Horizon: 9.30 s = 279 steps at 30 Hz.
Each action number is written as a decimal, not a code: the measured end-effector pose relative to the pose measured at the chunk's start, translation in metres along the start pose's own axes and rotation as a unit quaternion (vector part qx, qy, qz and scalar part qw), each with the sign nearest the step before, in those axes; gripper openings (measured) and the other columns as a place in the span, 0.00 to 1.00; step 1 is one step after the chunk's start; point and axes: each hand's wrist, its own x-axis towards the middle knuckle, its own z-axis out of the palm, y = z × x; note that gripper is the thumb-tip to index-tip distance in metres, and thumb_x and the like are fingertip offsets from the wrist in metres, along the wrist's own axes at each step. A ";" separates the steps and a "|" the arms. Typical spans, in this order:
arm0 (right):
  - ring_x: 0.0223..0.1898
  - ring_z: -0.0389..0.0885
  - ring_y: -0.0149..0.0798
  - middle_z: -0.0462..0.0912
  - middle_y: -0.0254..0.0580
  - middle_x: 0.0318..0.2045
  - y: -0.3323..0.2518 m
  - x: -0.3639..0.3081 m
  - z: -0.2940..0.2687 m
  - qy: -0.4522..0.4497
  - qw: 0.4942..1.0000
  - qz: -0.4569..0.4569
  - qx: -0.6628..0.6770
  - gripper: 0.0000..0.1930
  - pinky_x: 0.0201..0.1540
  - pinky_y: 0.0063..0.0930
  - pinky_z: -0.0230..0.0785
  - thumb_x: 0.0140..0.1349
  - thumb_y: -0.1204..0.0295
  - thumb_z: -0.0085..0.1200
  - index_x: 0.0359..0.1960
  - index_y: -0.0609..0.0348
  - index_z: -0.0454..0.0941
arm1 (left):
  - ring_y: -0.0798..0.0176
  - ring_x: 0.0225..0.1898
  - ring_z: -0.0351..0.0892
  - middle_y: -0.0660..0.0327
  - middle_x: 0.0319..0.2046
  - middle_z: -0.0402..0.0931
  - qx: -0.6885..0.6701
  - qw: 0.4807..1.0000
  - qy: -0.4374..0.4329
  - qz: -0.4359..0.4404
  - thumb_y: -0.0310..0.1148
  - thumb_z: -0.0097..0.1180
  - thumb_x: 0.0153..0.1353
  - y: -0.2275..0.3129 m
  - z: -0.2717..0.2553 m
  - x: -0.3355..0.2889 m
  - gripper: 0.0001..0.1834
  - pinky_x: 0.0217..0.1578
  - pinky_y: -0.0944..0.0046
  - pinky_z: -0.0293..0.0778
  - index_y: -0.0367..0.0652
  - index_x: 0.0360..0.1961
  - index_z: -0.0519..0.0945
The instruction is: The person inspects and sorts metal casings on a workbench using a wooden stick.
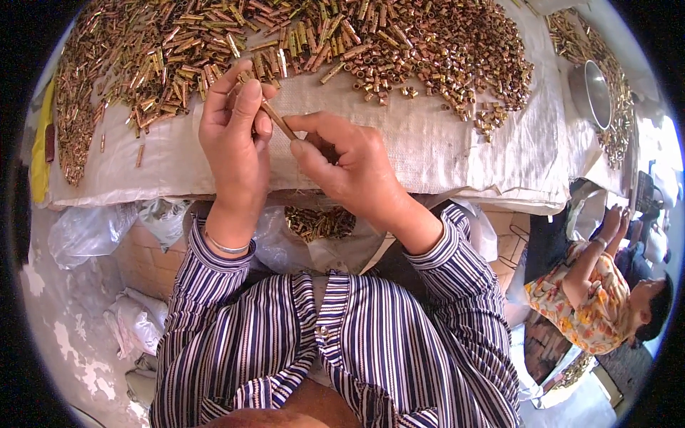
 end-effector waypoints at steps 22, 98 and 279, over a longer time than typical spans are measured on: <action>0.22 0.65 0.19 0.73 0.30 0.21 0.004 -0.001 0.009 -0.002 0.991 0.063 0.120 0.13 0.22 0.16 0.58 0.60 0.75 0.53 0.47 0.65 0.76 | 0.79 0.21 0.69 0.65 0.27 0.74 0.033 0.999 0.006 0.023 0.26 0.58 0.59 0.000 0.001 0.000 0.17 0.22 0.79 0.67 0.38 0.49 0.72; 0.30 0.83 0.35 0.85 0.38 0.29 0.082 -0.008 -0.244 0.450 0.728 0.083 -0.511 0.16 0.34 0.31 0.73 0.59 0.57 0.55 0.46 0.47 0.80 | 0.78 0.26 0.62 0.66 0.32 0.71 -0.036 0.999 0.011 0.008 0.31 0.49 0.66 0.003 -0.019 0.018 0.13 0.21 0.81 0.54 0.39 0.49 0.74; 0.23 0.80 0.30 0.80 0.38 0.23 0.031 0.018 -0.057 0.024 0.946 0.068 0.316 0.08 0.29 0.23 0.75 0.57 0.71 0.60 0.29 0.64 0.78 | 0.79 0.19 0.64 0.69 0.23 0.73 0.103 0.977 -0.063 -0.175 0.41 0.58 0.61 -0.021 0.026 -0.009 0.12 0.19 0.80 0.56 0.43 0.30 0.78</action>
